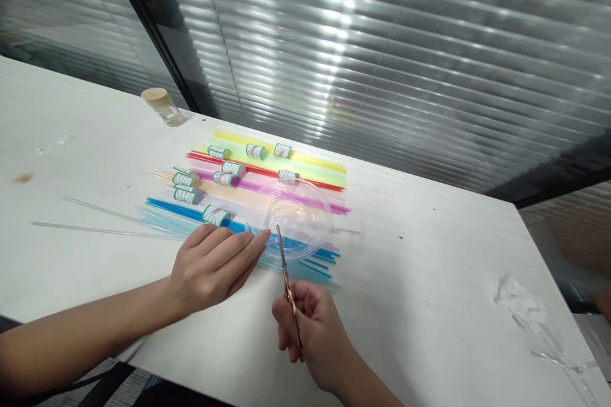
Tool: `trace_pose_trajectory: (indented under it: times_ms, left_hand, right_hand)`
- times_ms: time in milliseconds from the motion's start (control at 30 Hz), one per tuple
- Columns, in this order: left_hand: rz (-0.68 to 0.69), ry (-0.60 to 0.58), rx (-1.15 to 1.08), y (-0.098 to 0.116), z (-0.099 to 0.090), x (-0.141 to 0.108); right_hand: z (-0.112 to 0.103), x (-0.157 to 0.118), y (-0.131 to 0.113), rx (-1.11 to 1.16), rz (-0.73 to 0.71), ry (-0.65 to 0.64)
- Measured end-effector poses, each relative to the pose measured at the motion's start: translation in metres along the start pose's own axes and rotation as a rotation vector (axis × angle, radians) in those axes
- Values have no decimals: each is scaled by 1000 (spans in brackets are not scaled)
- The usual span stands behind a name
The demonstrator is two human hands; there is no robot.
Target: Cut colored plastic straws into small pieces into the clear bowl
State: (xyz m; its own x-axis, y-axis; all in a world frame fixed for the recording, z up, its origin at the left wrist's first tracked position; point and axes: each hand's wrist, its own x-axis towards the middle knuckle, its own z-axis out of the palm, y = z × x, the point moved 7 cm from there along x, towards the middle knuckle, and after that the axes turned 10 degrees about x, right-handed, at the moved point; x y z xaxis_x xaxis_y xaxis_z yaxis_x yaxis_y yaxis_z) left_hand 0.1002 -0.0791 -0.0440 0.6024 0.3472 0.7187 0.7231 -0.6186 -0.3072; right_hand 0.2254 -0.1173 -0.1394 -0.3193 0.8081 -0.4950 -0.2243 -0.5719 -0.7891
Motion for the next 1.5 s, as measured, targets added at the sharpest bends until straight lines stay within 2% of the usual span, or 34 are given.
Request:
trace_pose_trajectory:
  times_ms: [700,933,1233,1333,1500]
  left_hand:
    - [9,6,-41,10,0,1]
    - [-9,13,-45,10,-1,0]
    - [-21,1,-27,6,0,1]
    - [-23,22,-31,4,-2,2]
    - [93,60,-132,16,-13,0]
  right_hand:
    - [-1,0,-5,-54,-54,12]
    - [-4,1,-3,-21,-38,33]
    - [-9,2,10,17,50,109]
    - [-13,1,8,19,-8,133]
    - [-25,-11,-13,46,-221,345]
